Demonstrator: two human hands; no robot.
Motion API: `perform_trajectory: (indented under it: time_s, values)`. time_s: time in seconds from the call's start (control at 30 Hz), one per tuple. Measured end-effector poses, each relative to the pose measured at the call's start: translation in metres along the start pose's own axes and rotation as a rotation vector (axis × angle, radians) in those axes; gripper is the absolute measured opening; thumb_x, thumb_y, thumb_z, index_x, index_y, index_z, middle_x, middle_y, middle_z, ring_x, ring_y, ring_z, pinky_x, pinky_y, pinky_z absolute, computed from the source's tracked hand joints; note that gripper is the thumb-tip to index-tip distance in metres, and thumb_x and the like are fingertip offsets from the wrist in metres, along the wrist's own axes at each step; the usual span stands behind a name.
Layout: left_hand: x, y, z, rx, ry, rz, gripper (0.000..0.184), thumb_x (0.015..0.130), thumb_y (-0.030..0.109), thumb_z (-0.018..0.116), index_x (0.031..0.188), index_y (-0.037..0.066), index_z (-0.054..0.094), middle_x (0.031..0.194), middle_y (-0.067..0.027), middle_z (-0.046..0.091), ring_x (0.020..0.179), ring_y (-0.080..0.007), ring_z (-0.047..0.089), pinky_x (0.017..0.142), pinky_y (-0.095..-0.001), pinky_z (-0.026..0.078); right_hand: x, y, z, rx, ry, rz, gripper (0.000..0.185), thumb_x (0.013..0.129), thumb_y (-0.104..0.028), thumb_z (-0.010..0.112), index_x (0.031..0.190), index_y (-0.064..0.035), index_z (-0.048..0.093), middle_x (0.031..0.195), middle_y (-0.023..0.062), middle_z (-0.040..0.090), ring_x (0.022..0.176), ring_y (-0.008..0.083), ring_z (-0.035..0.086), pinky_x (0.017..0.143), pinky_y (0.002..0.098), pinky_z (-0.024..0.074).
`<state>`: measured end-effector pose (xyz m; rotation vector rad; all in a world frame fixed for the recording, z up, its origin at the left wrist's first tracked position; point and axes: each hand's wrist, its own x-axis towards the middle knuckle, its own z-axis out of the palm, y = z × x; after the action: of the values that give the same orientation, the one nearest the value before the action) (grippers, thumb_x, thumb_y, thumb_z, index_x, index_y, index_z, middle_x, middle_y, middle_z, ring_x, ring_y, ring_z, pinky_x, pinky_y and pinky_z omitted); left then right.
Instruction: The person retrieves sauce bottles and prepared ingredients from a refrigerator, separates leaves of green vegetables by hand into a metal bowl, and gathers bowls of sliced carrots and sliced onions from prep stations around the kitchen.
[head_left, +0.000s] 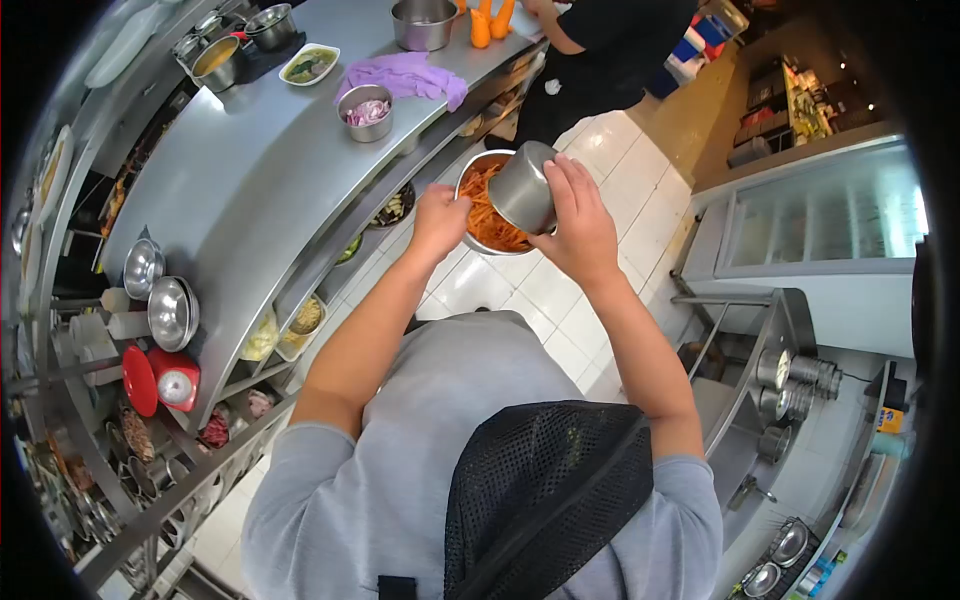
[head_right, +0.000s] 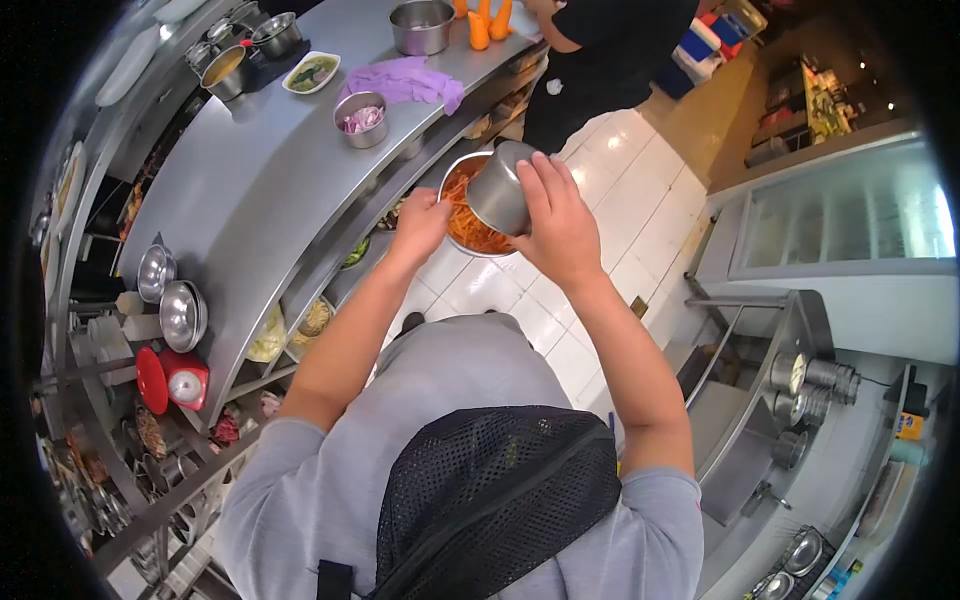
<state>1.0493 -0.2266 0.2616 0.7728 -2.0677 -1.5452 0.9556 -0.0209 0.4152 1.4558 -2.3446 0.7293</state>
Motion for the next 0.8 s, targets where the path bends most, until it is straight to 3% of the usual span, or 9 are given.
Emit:
perform_trajectory:
  time_s: [0.23, 0.37, 0.4, 0.43, 0.5, 0.57, 0.63, 0.73, 0.8]
  values:
    - [0.013, 0.083, 0.009, 0.024, -0.18, -0.165, 0.031, 0.087, 0.017, 0.068, 0.083, -0.014, 0.069, 0.09, -0.0261, 0.071, 0.079, -0.0351, 0.068, 0.073, -0.0492, 0.051, 0.021, 0.009, -0.054, -0.167, 0.026, -0.145, 0.106, 0.055, -0.008, 0.097, 0.15, -0.01, 0.051, 0.151, 0.0158, 0.059, 0.138, 0.0408, 0.058, 0.108, 0.0459, 0.0562]
    - [0.017, 0.078, 0.017, -0.04, -0.081, -0.121, 0.031, 0.087, 0.017, 0.068, 0.08, -0.013, 0.069, 0.078, -0.0232, 0.068, 0.071, -0.0317, 0.064, 0.068, -0.0494, 0.049, 0.03, 0.006, -0.075, -0.08, 0.226, -0.052, 0.107, 0.056, -0.001, 0.095, 0.152, -0.0079, 0.048, 0.15, 0.0188, 0.059, 0.136, 0.0403, 0.06, 0.109, 0.0445, 0.0549]
    - [0.016, 0.082, 0.015, -0.107, -0.109, -0.189, 0.03, 0.087, 0.016, 0.068, 0.077, -0.013, 0.068, 0.076, -0.0216, 0.067, 0.069, -0.0297, 0.063, 0.065, -0.0489, 0.048, 0.03, 0.007, -0.076, -0.038, 0.301, -0.035, 0.106, 0.057, 0.0, 0.093, 0.152, -0.0081, 0.048, 0.15, 0.0186, 0.059, 0.135, 0.0398, 0.06, 0.109, 0.0441, 0.0552]
    - [0.014, 0.086, 0.012, -0.171, -0.138, -0.256, 0.03, 0.086, 0.015, 0.068, 0.074, -0.012, 0.068, 0.074, -0.02, 0.065, 0.067, -0.0276, 0.062, 0.063, -0.0485, 0.047, 0.025, 0.012, -0.073, -0.038, 0.298, -0.033, 0.106, 0.057, 0.0, 0.093, 0.152, -0.0081, 0.048, 0.15, 0.0186, 0.059, 0.135, 0.0398, 0.06, 0.109, 0.0441, 0.0552]
    - [0.015, 0.074, 0.017, -0.154, -0.135, -0.226, 0.029, 0.086, 0.015, 0.069, 0.073, -0.011, 0.067, 0.074, -0.0191, 0.065, 0.067, -0.0263, 0.061, 0.062, -0.048, 0.046, 0.015, 0.024, -0.059, -0.133, 0.02, 0.031, 0.103, 0.058, -0.006, 0.095, 0.15, -0.0082, 0.05, 0.151, 0.0175, 0.058, 0.138, 0.0401, 0.058, 0.109, 0.0445, 0.0556]
    - [0.021, 0.067, 0.02, -0.147, -0.123, -0.192, 0.029, 0.085, 0.014, 0.069, 0.071, -0.01, 0.066, 0.074, -0.0182, 0.065, 0.068, -0.0249, 0.061, 0.062, -0.0476, 0.046, 0.014, 0.024, -0.06, -0.149, 0.022, 0.038, 0.103, 0.059, -0.006, 0.094, 0.151, -0.0082, 0.049, 0.149, 0.0173, 0.059, 0.137, 0.0397, 0.058, 0.108, 0.0455, 0.056]
    - [0.018, 0.062, 0.019, -0.126, -0.142, -0.204, 0.028, 0.085, 0.013, 0.069, 0.068, -0.009, 0.066, 0.074, -0.0172, 0.065, 0.068, -0.0248, 0.062, 0.061, -0.047, 0.046, 0.016, 0.016, -0.061, -0.036, 0.169, 0.048, 0.104, 0.059, -0.006, 0.094, 0.151, -0.0073, 0.048, 0.149, 0.018, 0.059, 0.138, 0.0393, 0.058, 0.108, 0.0455, 0.056]
    - [0.019, 0.055, 0.018, -0.252, -0.223, -0.318, 0.027, 0.086, 0.013, 0.069, 0.072, -0.01, 0.067, 0.073, -0.0175, 0.066, 0.068, -0.025, 0.061, 0.061, -0.0467, 0.046, 0.008, 0.018, -0.05, -0.11, -0.038, 0.053, 0.104, 0.06, 0.0, 0.094, 0.153, -0.0064, 0.046, 0.15, 0.0205, 0.059, 0.136, 0.0398, 0.06, 0.11, 0.0435, 0.054]
    - [0.019, 0.047, 0.021, -0.196, -0.17, -0.232, 0.027, 0.086, 0.013, 0.069, 0.074, -0.011, 0.068, 0.076, -0.0173, 0.067, 0.07, -0.0255, 0.062, 0.063, -0.0465, 0.048, 0.01, 0.01, -0.052, -0.074, 0.04, 0.053, 0.104, 0.06, 0.0, 0.094, 0.153, -0.0058, 0.046, 0.15, 0.0212, 0.059, 0.136, 0.0395, 0.06, 0.11, 0.043, 0.0538]
